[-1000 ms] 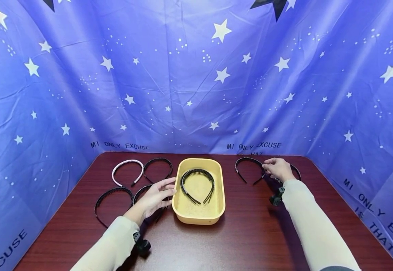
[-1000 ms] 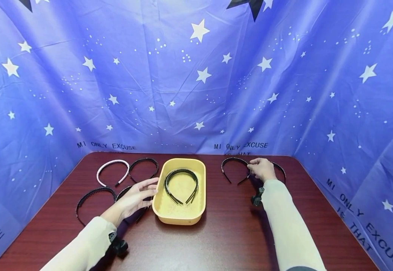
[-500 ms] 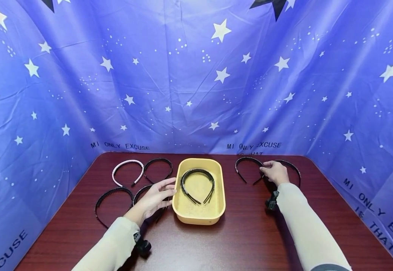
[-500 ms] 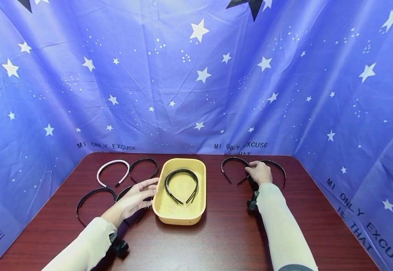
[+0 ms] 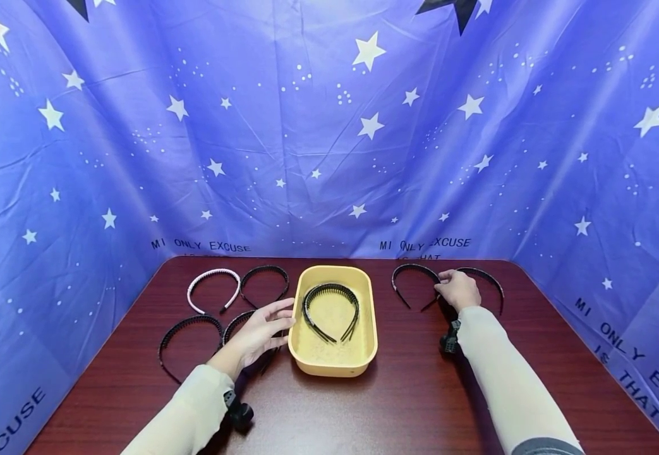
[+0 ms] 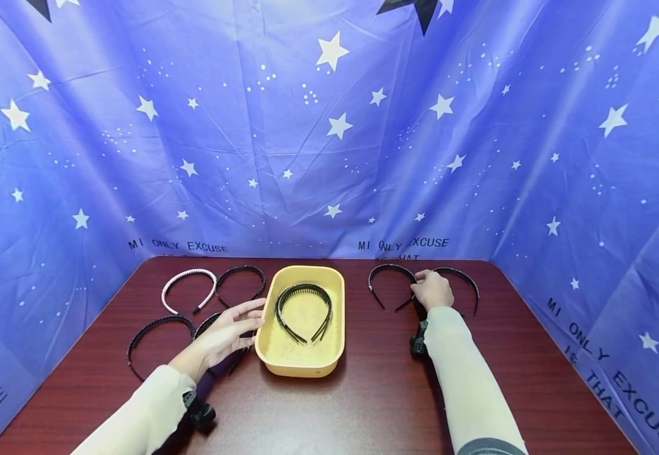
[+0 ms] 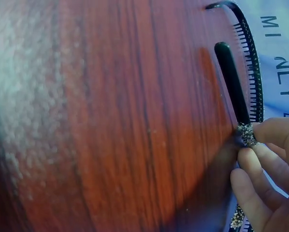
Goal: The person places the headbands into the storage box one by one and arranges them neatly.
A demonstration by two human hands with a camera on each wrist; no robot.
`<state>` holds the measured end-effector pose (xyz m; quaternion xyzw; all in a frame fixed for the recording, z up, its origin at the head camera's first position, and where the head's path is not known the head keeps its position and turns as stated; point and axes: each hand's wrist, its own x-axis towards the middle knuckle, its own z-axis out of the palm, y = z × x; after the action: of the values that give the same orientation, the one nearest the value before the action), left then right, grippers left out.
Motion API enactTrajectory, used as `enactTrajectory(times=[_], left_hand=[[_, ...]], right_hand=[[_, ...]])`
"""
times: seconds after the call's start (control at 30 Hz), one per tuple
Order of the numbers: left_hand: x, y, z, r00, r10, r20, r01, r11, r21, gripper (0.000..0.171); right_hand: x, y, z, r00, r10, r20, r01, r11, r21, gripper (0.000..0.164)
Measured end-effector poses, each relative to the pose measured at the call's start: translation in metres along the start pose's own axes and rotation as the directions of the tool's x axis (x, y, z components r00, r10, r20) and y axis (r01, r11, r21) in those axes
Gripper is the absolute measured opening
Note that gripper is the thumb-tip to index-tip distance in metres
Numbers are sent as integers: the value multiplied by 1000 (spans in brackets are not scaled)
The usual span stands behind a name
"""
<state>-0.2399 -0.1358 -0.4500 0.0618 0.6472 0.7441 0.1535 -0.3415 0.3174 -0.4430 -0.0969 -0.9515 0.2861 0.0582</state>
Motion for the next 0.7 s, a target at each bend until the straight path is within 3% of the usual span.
enactTrajectory(times=[0.17,0.37,0.7], left_hand=[[-1,0,-1,1000,-4,8,4,1000,-4,62],[-1,0,-1,1000,-1,16,1,1000,-2,62],[-1,1,-2,1000,-2,19,2,1000,2,64]], right_hand=[[0,0,0,1000,15,-3,-15,1000,6,39],[-2,-2,-1,998,29,47,-30,999,29,38],[-4,-2,-8,996,-7,89,-5,992,125,36]])
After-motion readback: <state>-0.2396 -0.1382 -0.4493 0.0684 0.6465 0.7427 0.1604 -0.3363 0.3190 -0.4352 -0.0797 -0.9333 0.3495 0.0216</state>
